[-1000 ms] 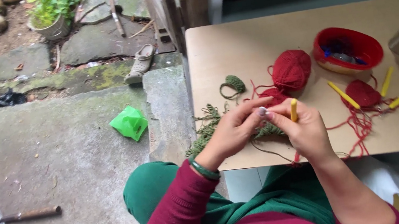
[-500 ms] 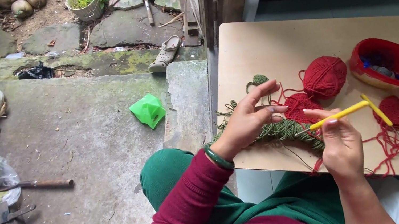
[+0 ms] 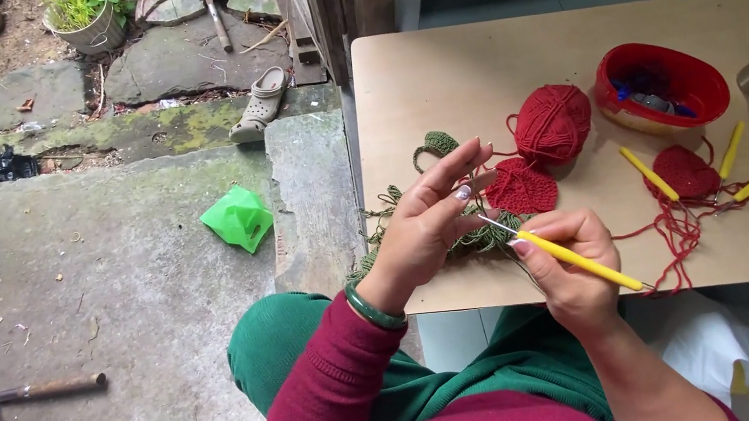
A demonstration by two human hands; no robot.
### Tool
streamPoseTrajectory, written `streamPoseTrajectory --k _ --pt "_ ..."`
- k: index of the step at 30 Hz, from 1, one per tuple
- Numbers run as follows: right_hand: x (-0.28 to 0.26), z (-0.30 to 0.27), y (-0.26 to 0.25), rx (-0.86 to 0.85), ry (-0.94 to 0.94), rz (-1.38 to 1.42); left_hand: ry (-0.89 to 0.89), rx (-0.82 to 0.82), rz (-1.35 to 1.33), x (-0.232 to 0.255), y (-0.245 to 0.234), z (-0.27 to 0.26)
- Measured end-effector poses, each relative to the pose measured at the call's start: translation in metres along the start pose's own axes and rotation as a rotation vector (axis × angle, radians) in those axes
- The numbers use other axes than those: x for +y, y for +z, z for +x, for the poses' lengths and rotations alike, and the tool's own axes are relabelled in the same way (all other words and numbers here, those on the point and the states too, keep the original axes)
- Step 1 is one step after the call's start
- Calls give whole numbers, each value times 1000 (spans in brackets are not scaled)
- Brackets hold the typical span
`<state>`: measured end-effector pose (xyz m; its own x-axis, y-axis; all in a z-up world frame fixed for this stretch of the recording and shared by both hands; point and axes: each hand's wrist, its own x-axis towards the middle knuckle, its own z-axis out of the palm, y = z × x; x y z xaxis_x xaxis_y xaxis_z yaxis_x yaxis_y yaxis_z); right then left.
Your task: A person is crocheting a small green circular object using a crochet hook and green yarn, then uses scissors to cut the yarn.
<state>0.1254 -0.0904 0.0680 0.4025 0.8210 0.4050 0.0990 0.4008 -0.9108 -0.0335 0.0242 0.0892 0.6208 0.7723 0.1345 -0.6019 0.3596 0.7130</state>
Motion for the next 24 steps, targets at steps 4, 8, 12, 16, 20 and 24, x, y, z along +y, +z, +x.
streamPoseTrajectory --k 4,8,12,16,20,24 --pt "-7 5 7 -52 -3 43 42 -15 63 1 4 -2" --pt "-4 7 11 -40 77 207 63 -4 129 -7 -6 -1" --pt "-3 11 6 -2 140 336 61 9 169 0 -2 -4" --pt "-12 15 -3 47 159 337 38 34 208 -2 -5 -3" --pt "1 12 -23 154 157 291 27 29 215 -7 -5 -2" --pt "-7 19 -70 303 92 131 13 12 323 -2 -10 0"
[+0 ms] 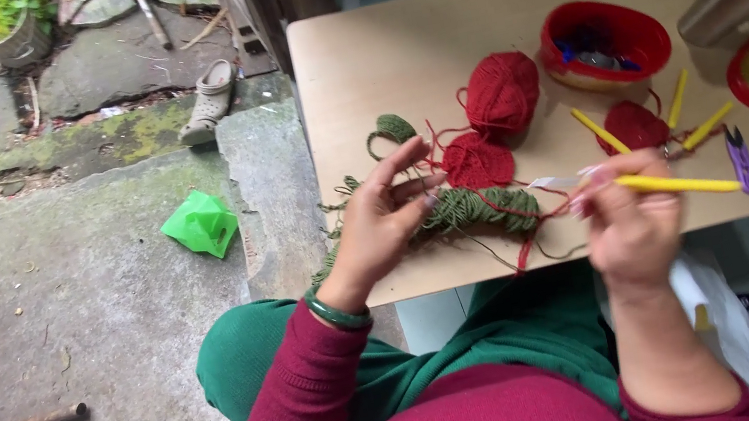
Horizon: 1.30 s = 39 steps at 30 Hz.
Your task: A person is crocheting a small green circular object using a crochet hook and green yarn, then uses scissors to cut the yarn.
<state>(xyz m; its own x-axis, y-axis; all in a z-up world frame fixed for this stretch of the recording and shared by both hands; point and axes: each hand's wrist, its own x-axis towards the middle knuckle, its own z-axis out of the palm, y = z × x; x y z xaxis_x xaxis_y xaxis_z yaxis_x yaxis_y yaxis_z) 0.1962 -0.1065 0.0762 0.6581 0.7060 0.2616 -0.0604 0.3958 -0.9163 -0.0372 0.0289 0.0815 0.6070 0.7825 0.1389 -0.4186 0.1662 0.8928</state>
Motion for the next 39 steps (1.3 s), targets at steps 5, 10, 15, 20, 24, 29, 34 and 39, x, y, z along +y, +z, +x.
streamPoseTrajectory --k 5,10,15,20,24,29,34,39 --pt "-32 19 -84 280 -275 -359 -82 46 229 9 2 4" --pt "-48 11 -144 400 -296 -499 -153 68 251 4 4 4" --pt "-36 10 -176 410 -246 -578 -200 87 380 4 10 8" --pt "-10 35 -190 10 -9 -1254 -236 77 396 -3 10 10" --pt "29 56 -168 -210 -393 -1510 -197 61 351 -23 -3 8" --pt "107 73 -139 -281 -469 -1560 -194 56 352 -21 7 6" --pt "137 88 -122 -263 -487 -1558 -147 115 333 -11 7 10" --pt "126 104 -141 -179 -621 -1645 -50 254 273 19 -15 7"
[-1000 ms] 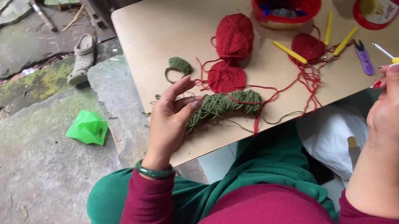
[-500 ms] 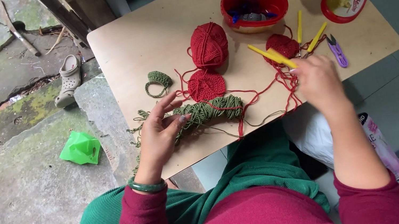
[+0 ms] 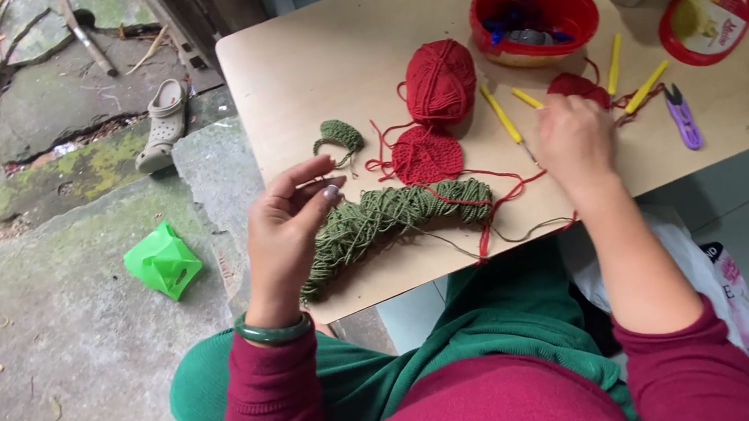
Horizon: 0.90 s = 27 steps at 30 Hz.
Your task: A person is crocheting a small green circular object using a crochet hook and green yarn, then uses scissors to cut the yarn.
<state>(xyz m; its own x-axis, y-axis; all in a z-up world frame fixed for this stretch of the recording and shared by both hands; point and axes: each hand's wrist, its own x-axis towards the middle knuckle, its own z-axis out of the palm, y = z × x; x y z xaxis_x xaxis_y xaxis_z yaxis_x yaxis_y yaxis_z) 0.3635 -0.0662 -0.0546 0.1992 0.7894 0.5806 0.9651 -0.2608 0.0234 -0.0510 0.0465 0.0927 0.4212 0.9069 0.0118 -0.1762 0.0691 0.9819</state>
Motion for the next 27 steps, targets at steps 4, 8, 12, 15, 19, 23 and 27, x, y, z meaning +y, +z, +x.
streamPoseTrajectory --k 4,8,12,15,19,23,27 --pt "16 -6 10 -174 83 -201 33 6 -6 8 -20 -5" --pt "28 -5 31 -190 57 -247 -2 -52 142 4 -31 -12" --pt "9 16 4 -204 54 -222 -33 -118 237 -3 -38 -17" --pt "-14 38 -30 -510 251 -106 -53 -162 421 -1 -39 -16" --pt "-11 38 -35 -513 263 -31 -86 -160 471 4 -39 -17" --pt "-2 32 -35 -407 229 -11 -129 -213 475 3 -35 -17" --pt "-29 34 -51 -293 174 41 -51 -223 546 -20 -34 -11"
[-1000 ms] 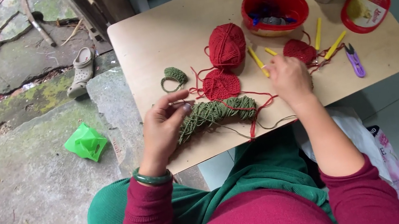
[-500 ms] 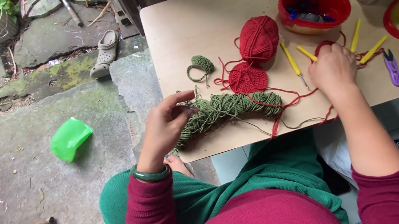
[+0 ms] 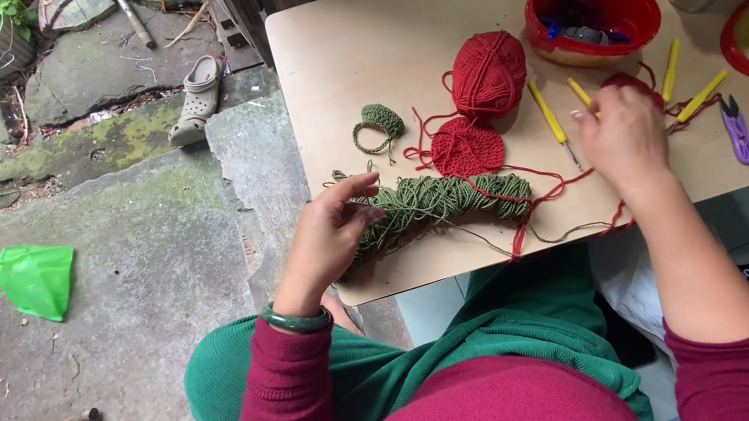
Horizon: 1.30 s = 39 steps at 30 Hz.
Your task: A person is crocheting a small green circular object using a crochet hook and green yarn, then uses scissors to cut the yarn.
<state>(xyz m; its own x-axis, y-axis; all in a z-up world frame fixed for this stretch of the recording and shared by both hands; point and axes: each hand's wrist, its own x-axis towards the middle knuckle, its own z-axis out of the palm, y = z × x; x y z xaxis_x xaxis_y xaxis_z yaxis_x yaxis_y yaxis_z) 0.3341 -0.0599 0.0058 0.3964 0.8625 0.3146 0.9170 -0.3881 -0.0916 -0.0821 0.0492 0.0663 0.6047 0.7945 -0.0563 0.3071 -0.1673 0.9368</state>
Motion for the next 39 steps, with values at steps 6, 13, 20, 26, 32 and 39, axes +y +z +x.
streamPoseTrajectory --k 6,13,20,26,32,39 --pt "-36 9 -7 -431 225 55 45 46 -22 -12 9 8" --pt "-22 16 7 -495 248 16 49 74 16 8 -10 -4" --pt "8 -19 5 -109 336 501 74 96 -22 -1 -10 -5" --pt "-49 -61 -85 115 334 1664 97 141 -59 2 -16 -4" --pt "-75 -78 -88 -136 95 1880 109 191 -264 -4 -13 -1" --pt "-129 -93 -69 -150 114 1855 94 -7 -633 -1 19 -2"
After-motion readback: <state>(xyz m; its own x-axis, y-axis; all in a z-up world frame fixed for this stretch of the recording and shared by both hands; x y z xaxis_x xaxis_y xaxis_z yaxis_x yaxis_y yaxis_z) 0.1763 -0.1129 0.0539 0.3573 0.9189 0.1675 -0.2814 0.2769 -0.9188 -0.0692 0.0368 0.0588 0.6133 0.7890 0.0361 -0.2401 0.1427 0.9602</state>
